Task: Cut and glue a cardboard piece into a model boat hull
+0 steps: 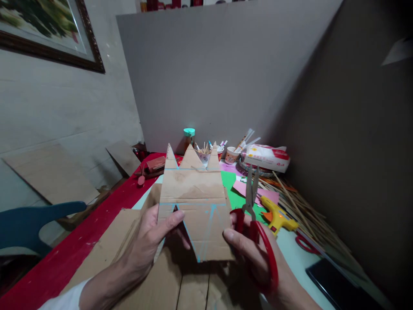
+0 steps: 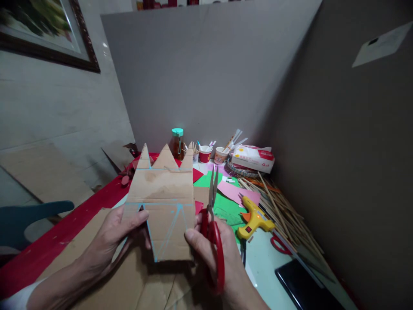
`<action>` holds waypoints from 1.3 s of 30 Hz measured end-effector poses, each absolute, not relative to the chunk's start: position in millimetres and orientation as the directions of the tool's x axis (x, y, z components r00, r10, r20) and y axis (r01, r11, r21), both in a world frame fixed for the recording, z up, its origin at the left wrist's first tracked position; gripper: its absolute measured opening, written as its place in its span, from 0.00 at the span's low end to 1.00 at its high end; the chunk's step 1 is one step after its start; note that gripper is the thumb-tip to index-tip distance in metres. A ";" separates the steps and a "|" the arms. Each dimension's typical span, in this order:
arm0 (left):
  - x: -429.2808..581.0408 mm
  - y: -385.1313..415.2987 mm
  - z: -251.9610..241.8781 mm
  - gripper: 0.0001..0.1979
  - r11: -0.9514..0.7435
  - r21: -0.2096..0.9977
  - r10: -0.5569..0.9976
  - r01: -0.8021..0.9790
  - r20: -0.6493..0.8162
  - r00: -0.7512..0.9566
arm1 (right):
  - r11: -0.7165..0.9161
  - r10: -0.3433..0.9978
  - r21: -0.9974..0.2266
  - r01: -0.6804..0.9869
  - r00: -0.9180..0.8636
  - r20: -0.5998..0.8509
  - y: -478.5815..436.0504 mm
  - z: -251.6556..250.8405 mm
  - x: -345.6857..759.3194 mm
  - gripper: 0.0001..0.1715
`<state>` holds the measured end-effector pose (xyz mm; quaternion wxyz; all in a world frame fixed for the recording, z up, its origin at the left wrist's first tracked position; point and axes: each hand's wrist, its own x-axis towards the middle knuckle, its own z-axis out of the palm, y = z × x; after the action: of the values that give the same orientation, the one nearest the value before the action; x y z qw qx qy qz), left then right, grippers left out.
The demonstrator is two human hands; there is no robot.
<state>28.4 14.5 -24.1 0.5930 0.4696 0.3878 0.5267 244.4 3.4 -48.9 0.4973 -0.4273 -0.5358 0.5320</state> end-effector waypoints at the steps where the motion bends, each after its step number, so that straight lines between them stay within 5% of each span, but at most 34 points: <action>1: 28.4 14.8 -24.5 0.12 -0.012 0.971 0.989 -0.239 0.047 0.140 | 0.053 0.986 -0.995 -0.088 -0.151 0.066 3.4 -49.0 243.8 0.26; 5: 27.4 14.5 -25.0 0.08 0.015 0.940 0.988 -0.340 0.038 0.148 | 0.047 0.991 -0.996 -0.072 -0.121 0.056 2.4 -43.5 240.9 0.27; 9: 26.1 14.8 -20.8 0.16 0.085 0.857 0.978 -0.508 0.025 0.206 | 0.026 1.000 -0.994 -0.104 -0.011 0.028 2.3 -33.2 239.8 0.28; 14: 26.8 17.2 -18.4 0.08 0.138 0.886 0.954 -0.442 0.000 0.299 | 0.077 0.997 -0.979 -0.189 0.033 0.072 6.5 -30.6 246.2 0.26; 20: 31.9 14.0 -26.2 0.15 0.059 0.947 0.882 -0.314 0.099 0.462 | 0.105 0.994 -0.980 -0.168 0.011 0.105 10.0 -30.8 250.6 0.24; 25: 31.7 4.1 -32.1 0.21 0.063 0.976 0.920 -0.210 0.025 0.391 | 0.107 0.991 -0.987 -0.118 -0.066 0.115 3.8 -22.3 244.7 0.20; 30: 32.2 -8.3 -31.7 0.16 0.209 0.964 0.923 -0.165 -0.138 0.359 | 0.179 0.967 -0.983 0.036 -0.191 0.169 -0.2 -21.8 243.8 0.17; 35: 32.0 -9.5 -29.0 0.16 0.256 0.956 0.898 -0.146 -0.178 0.403 | 0.167 0.956 -0.986 0.009 -0.245 0.159 -2.1 -22.3 245.0 0.20; 39: 33.0 -5.0 -26.9 0.15 0.273 0.937 0.916 -0.216 -0.186 0.355 | 0.154 0.963 -0.975 0.161 -0.243 0.112 0.3 -14.8 250.1 0.20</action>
<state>33.0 -5.0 -26.9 0.6933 0.4435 0.3950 0.4082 250.1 0.3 -14.8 0.4238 -0.4459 -0.6305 0.4734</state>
